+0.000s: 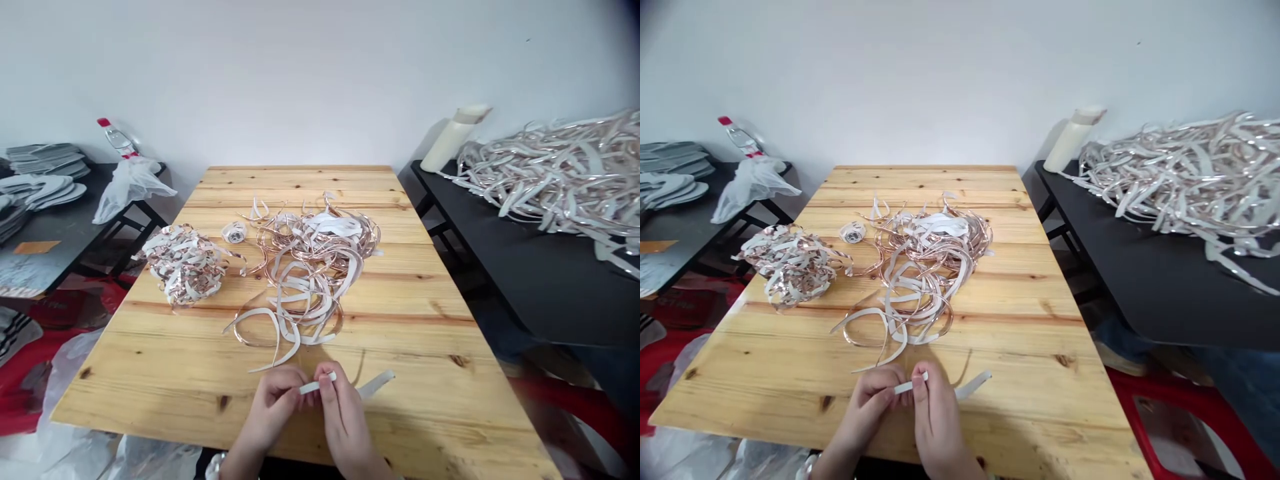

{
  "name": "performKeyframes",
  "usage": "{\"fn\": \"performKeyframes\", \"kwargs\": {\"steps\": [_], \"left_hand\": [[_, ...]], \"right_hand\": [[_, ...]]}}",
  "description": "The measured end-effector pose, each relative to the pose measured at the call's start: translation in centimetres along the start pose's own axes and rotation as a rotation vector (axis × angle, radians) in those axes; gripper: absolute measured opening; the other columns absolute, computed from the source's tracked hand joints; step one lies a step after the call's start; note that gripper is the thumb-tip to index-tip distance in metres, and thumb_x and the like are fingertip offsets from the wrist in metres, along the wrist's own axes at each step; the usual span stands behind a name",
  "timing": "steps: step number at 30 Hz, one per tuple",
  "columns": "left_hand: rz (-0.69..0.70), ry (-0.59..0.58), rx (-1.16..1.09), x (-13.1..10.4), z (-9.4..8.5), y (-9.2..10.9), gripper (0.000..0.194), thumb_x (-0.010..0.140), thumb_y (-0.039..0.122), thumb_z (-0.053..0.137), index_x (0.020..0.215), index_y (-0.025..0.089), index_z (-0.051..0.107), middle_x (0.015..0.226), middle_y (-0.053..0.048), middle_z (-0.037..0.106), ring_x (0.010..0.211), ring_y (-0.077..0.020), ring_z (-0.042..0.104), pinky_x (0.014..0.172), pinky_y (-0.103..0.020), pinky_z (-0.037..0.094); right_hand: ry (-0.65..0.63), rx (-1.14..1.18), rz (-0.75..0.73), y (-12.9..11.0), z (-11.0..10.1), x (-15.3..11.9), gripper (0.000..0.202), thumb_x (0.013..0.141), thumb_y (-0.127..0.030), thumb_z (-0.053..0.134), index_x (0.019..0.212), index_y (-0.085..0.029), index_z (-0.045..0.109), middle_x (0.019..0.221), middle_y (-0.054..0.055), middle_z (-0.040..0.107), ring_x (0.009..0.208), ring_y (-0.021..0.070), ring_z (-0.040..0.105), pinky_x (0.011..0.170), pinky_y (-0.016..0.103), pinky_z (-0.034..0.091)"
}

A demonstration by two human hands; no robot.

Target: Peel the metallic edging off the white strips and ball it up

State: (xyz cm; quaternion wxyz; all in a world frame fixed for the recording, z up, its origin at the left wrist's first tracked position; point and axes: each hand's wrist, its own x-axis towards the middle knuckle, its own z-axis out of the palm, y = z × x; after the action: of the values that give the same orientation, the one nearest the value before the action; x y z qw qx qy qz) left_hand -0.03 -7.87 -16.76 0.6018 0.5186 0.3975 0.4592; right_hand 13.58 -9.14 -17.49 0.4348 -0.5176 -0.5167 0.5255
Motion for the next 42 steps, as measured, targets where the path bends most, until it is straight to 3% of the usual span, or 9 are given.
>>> {"fn": "performKeyframes", "kwargs": {"steps": [10, 15, 17, 21, 23, 26, 31, 35, 42], "left_hand": [[-0.016, 0.029, -0.013, 0.3, 0.2, 1.1, 0.044, 0.088, 0.045, 0.051, 0.055, 0.017, 0.056, 0.063, -0.008, 0.063, 0.066, -0.0191, 0.058, 0.067, -0.031, 0.044], [0.076, 0.289, -0.047, -0.1, -0.5, -0.1, 0.053, 0.088, 0.058, 0.039, 0.051, 0.02, 0.038, 0.051, -0.004, 0.049, 0.058, -0.0168, 0.048, 0.061, -0.031, 0.042], [0.114, 0.327, -0.042, -0.4, -0.5, -0.4, 0.048, 0.09, 0.054, 0.039, 0.057, 0.019, 0.043, 0.057, -0.004, 0.051, 0.063, -0.0169, 0.049, 0.064, -0.031, 0.043], [0.139, 0.212, 0.028, -0.7, 0.3, -0.4, 0.014, 0.09, 0.027, 0.049, 0.094, 0.017, 0.058, 0.084, -0.007, 0.059, 0.08, -0.0171, 0.054, 0.077, -0.031, 0.046], [0.194, 0.175, 0.136, -0.6, 0.9, -0.3, 0.027, 0.085, 0.008, 0.047, 0.108, 0.021, 0.055, 0.097, -0.006, 0.058, 0.089, -0.0161, 0.055, 0.083, -0.029, 0.045], [0.311, 0.15, 0.283, -0.5, 1.3, -0.2, 0.044, 0.075, -0.005, 0.039, 0.103, 0.024, 0.055, 0.101, -0.004, 0.058, 0.093, -0.014, 0.058, 0.081, -0.024, 0.047], [0.371, 0.075, 0.246, -0.3, 1.6, 0.0, 0.032, 0.07, -0.002, 0.038, 0.085, 0.022, 0.055, 0.082, -0.001, 0.06, 0.075, -0.0115, 0.06, 0.069, -0.02, 0.048], [0.427, 0.031, 0.219, -0.1, 2.0, -0.2, 0.019, 0.075, 0.007, 0.043, 0.082, 0.022, 0.052, 0.074, -0.001, 0.057, 0.067, -0.012, 0.057, 0.063, -0.02, 0.047], [0.497, 0.05, 0.249, -0.6, 0.6, 1.0, 0.019, 0.095, 0.022, 0.036, 0.09, 0.022, 0.054, 0.085, -0.004, 0.058, 0.077, -0.0134, 0.058, 0.071, -0.023, 0.048]], "right_hand": [[0.096, 0.334, 0.094, -0.5, -1.0, 1.5, 0.031, 0.092, -0.047, 0.047, 0.075, -0.023, 0.057, 0.064, 0.001, 0.051, 0.055, 0.0145, 0.049, 0.052, 0.027, 0.044], [0.232, 0.69, 0.182, -1.0, -3.9, 4.3, 0.028, 0.084, -0.044, 0.06, 0.07, -0.021, 0.055, 0.061, -0.002, 0.045, 0.048, 0.0096, 0.044, 0.044, 0.023, 0.038], [0.228, 0.751, 0.255, -1.5, -4.5, 4.9, 0.028, 0.081, -0.044, 0.064, 0.069, -0.02, 0.055, 0.06, -0.003, 0.044, 0.048, 0.0097, 0.045, 0.045, 0.024, 0.039], [0.146, 0.844, 0.322, -2.6, -3.9, 4.6, 0.027, 0.083, -0.046, 0.061, 0.074, -0.02, 0.059, 0.063, -0.003, 0.048, 0.053, 0.0091, 0.047, 0.054, 0.023, 0.041], [0.113, 0.874, 0.281, -2.8, -3.2, 4.5, 0.027, 0.085, -0.046, 0.059, 0.076, -0.021, 0.06, 0.064, -0.003, 0.05, 0.055, 0.0094, 0.048, 0.057, 0.023, 0.041], [0.053, 0.879, 0.245, -2.5, -2.7, 4.7, 0.028, 0.088, -0.044, 0.055, 0.077, -0.02, 0.063, 0.065, -0.001, 0.054, 0.057, 0.0104, 0.05, 0.059, 0.025, 0.04], [-0.01, 0.918, 0.233, -1.7, -3.6, 5.4, 0.026, 0.086, -0.041, 0.059, 0.076, -0.018, 0.065, 0.063, -0.001, 0.054, 0.055, 0.0098, 0.05, 0.056, 0.024, 0.037], [0.088, 0.958, 0.189, -1.6, -4.5, 5.7, 0.024, 0.082, -0.04, 0.065, 0.074, -0.018, 0.064, 0.061, -0.001, 0.053, 0.054, 0.0087, 0.048, 0.055, 0.023, 0.037], [0.156, 1.013, 0.216, -1.5, -4.8, 5.6, 0.024, 0.078, -0.037, 0.07, 0.07, -0.017, 0.062, 0.059, -0.003, 0.05, 0.051, 0.0073, 0.042, 0.053, 0.021, 0.038]]}}
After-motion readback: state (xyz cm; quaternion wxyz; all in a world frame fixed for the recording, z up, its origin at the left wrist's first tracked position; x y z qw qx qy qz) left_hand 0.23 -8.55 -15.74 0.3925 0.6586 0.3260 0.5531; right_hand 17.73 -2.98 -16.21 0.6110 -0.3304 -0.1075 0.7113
